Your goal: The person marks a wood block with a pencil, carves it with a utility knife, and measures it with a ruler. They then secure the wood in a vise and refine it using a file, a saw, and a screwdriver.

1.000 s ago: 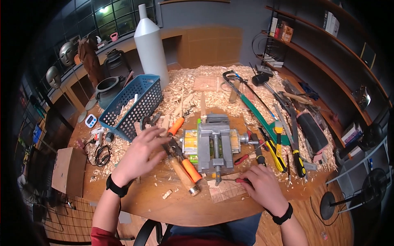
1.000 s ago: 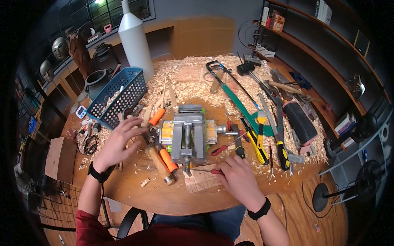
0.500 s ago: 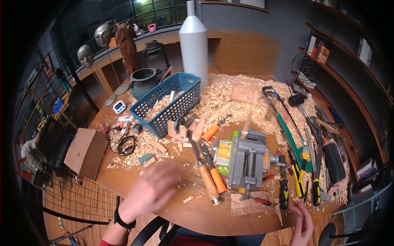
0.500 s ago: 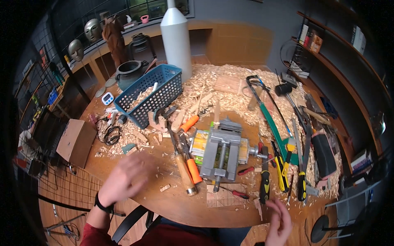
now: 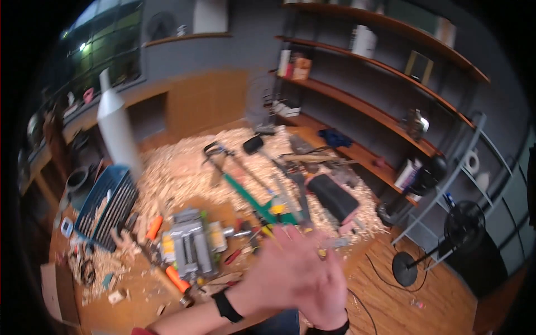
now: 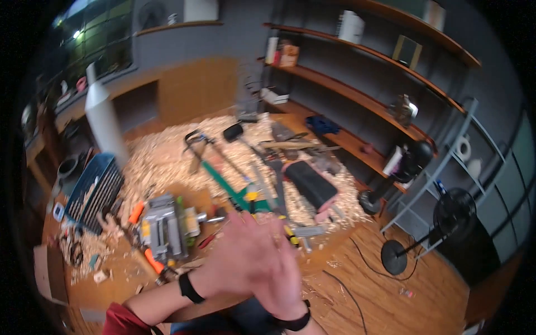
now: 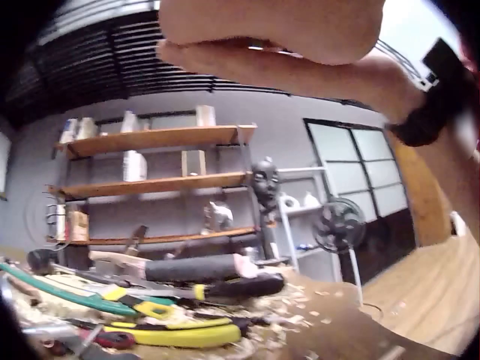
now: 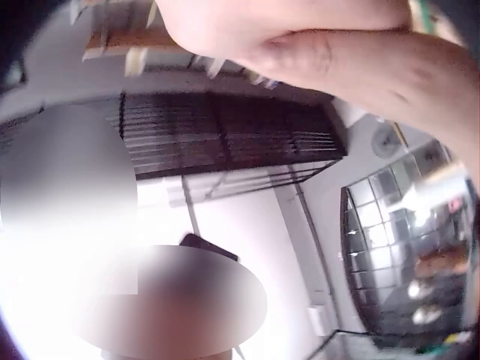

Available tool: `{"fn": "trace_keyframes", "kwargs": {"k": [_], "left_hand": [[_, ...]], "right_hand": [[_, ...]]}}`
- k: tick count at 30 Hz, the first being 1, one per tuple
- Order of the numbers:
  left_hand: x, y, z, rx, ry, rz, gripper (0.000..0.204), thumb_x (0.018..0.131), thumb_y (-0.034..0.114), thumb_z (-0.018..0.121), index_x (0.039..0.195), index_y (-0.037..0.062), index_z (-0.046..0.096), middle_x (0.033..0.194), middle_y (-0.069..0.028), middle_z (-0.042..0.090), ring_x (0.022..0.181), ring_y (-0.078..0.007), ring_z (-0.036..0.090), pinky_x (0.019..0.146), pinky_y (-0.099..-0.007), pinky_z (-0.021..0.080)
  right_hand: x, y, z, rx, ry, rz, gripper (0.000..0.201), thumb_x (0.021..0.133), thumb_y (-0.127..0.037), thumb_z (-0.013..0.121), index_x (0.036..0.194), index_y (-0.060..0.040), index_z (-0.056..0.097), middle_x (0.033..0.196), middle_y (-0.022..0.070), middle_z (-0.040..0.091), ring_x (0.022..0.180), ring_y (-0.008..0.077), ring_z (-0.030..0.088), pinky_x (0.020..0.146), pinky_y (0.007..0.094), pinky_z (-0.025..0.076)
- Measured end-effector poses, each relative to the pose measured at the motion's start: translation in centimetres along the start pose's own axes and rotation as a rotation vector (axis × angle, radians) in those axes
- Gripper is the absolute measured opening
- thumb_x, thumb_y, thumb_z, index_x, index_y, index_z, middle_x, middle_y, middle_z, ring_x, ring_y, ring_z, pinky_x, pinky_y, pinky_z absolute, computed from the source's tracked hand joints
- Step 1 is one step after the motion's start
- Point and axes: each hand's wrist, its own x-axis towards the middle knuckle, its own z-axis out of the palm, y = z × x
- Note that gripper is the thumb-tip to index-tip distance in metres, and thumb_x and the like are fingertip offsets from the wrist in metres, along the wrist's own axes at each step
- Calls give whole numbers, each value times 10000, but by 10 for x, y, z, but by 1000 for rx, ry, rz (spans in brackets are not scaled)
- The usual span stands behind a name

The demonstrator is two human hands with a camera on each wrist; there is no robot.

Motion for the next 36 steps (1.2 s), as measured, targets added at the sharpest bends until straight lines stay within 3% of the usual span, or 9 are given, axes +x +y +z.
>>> {"fn": "trace_keyframes", "kwargs": {"k": [2,4,6,11,13,17,19,26,36], "left_hand": [[9,-24,-8,218,17,-151,536,961,399,523,1412,110,493,1450,-133,506,1437,-286,342,1184,-436,242],[0,-41,-6,-1098,310,-570,604,1016,483,386,1455,69,415,1484,-123,465,1404,-273,388,1167,-417,276],[12,-33,-15,-1791,381,-1016,595,1043,503,324,1450,78,413,1431,-118,512,1285,-256,521,1100,-402,388],[2,-24,-24,-1084,418,-675,492,1033,306,416,1438,26,416,1443,-108,487,1340,-198,458,1085,-360,357],[-2,-30,-19,-1075,274,-789,423,1013,250,459,1377,36,477,1390,-109,535,1295,-216,499,1052,-378,393],[21,-34,8,-1047,148,-806,354,1000,118,460,1338,28,513,1372,-88,547,1269,-182,512,1021,-317,415],[30,-41,24,-1008,120,-772,365,989,65,475,1352,47,502,1373,-69,541,1263,-176,514,1027,-311,413],[67,-47,63,-239,-72,-314,604,790,-40,555,1380,67,476,1441,-191,455,1366,-401,393,1148,-473,306],[30,-42,87,225,-419,-336,641,834,195,639,1431,61,449,1510,-112,426,1391,-339,388,1071,-524,369]], "right_hand": [[21,-13,30,-254,15,-241,754,1019,-540,336,1567,-47,176,1629,135,207,1499,269,211,1219,419,144],[57,-4,-3,-1581,-188,-806,654,983,-398,481,1526,-66,332,1600,162,275,1491,351,220,1194,510,162],[83,-10,-36,-1744,-140,-848,612,923,-283,552,1475,-63,410,1450,192,453,1385,365,370,1152,556,217],[105,-122,-170,-1793,719,-239,531,869,-308,651,1224,75,556,1158,293,635,1096,409,616,934,468,494],[111,-129,-256,-1891,956,-334,562,830,-331,682,1213,64,567,1085,251,656,1040,414,618,916,462,493],[103,-136,-233,-1863,779,12,532,814,-230,702,1230,66,551,1085,231,651,1045,397,623,924,446,496],[102,-115,-230,-1695,755,-716,495,798,-94,701,1247,41,542,1096,197,633,1004,380,638,889,461,507],[57,-58,-155,-1530,155,-629,373,833,21,593,1199,-50,575,1140,102,587,992,308,636,823,410,522],[39,-64,-164,-1464,70,-346,196,844,8,573,1018,-47,644,1097,94,634,982,302,636,821,390,520]]}}
